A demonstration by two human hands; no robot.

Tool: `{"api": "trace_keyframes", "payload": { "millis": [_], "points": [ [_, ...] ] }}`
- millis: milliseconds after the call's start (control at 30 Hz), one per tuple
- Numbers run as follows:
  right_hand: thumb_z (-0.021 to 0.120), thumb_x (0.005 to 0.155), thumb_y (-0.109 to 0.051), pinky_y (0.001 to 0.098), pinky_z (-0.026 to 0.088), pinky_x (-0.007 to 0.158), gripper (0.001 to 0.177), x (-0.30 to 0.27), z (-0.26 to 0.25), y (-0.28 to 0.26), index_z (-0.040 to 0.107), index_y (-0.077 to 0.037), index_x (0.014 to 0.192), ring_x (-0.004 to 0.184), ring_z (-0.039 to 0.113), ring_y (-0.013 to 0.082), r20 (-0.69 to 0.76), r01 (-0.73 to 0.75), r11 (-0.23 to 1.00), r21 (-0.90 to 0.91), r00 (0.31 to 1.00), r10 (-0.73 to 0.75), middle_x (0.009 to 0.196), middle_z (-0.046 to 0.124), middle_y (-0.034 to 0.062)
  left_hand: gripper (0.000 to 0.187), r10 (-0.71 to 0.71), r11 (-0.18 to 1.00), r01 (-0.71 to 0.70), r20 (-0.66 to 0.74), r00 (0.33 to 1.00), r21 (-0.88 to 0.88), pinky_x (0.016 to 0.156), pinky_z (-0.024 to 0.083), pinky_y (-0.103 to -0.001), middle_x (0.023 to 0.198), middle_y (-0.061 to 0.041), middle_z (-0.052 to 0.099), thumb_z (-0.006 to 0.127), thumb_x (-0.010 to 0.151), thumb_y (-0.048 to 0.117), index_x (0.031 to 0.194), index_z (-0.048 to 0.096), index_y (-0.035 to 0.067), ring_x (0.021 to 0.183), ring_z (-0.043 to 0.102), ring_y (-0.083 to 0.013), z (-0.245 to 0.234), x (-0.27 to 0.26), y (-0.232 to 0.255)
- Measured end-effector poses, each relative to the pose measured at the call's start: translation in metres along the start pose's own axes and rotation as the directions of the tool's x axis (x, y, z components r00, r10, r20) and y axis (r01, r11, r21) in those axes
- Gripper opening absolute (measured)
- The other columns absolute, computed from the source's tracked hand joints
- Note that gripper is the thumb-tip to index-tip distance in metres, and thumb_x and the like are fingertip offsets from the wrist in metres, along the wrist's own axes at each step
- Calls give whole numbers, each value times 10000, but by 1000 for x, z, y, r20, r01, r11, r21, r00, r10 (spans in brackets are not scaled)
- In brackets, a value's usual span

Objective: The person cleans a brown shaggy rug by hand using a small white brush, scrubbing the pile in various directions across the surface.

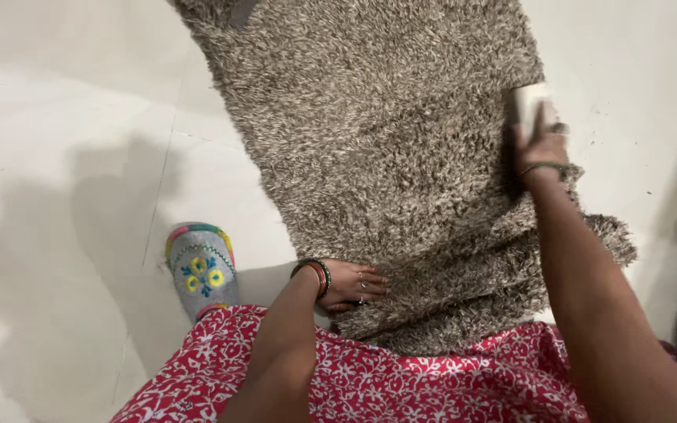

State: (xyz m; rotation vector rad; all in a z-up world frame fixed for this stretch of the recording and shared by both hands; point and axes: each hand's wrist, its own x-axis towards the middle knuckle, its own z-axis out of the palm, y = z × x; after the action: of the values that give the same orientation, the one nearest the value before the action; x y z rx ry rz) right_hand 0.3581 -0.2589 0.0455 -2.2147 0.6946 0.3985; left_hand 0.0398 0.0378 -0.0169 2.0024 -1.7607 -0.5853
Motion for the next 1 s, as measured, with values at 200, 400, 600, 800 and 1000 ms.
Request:
{"api": "trace_keyframes", "payload": {
  "millis": [200, 400, 600, 800, 1000],
  "points": [
    [522, 1051, -374, 309, 606, 644, 617, 1, 11, 16, 206, -195, 1550, 868, 616, 200, -168, 178, 871, -458, 945, -281, 1204, 560, 202, 728, -3, 996, 2, 4, 1000, 84, 1208, 124, -467, 1585, -97, 236, 516, 874, 357, 1501, 266, 83, 1475, 162, -288, -6, 2, -2],
    [651, 806, -443, 347, 593, 705, 774, -186, 64, 46, 348, -224, 1483, 833, 648, 244, 699, 893, 110, -436, 413, -583, 1177, 604, 150, 729, -108, 989, 94, 120, 987, 113, 1141, -17, -686, 1627, -93, 119, 514, 886, 460, 1493, 274, 136, 1508, 23, -302, -28, -4, 5],
    [641, 890, -392, 285, 585, 567, 688, -91, -15, 31, 367, -231, 1501, 745, 633, 204, 379, 411, 381, -828, 912, -160, 1047, 641, 133, 751, -102, 989, 91, 89, 991, 121, 1135, -24, -705, 1617, -74, 73, 495, 879, 491, 1504, 252, 154, 1495, 2, -306, -14, 1, 1],
    [431, 1044, -399, 426, 556, 778, 635, 25, -52, 69, 148, -408, 1613, 874, 606, 296, -82, 17, 806, -592, 993, -81, 1191, 564, 258, 779, -94, 992, 89, 50, 994, 94, 1130, -17, -715, 1621, -52, 102, 480, 881, 485, 1543, 222, 165, 1501, 30, -305, -9, -2, 1],
    [452, 1076, -430, 442, 548, 818, 606, 57, -54, 118, 166, -355, 1605, 924, 576, 334, -164, 128, 826, -548, 953, -256, 1182, 487, 253, 770, -271, 962, 271, -40, 962, -14, 1180, 38, -561, 1629, -72, 45, 420, 919, 491, 1554, 120, 174, 1492, 41, -255, -19, 0, -4]
  ]
}}
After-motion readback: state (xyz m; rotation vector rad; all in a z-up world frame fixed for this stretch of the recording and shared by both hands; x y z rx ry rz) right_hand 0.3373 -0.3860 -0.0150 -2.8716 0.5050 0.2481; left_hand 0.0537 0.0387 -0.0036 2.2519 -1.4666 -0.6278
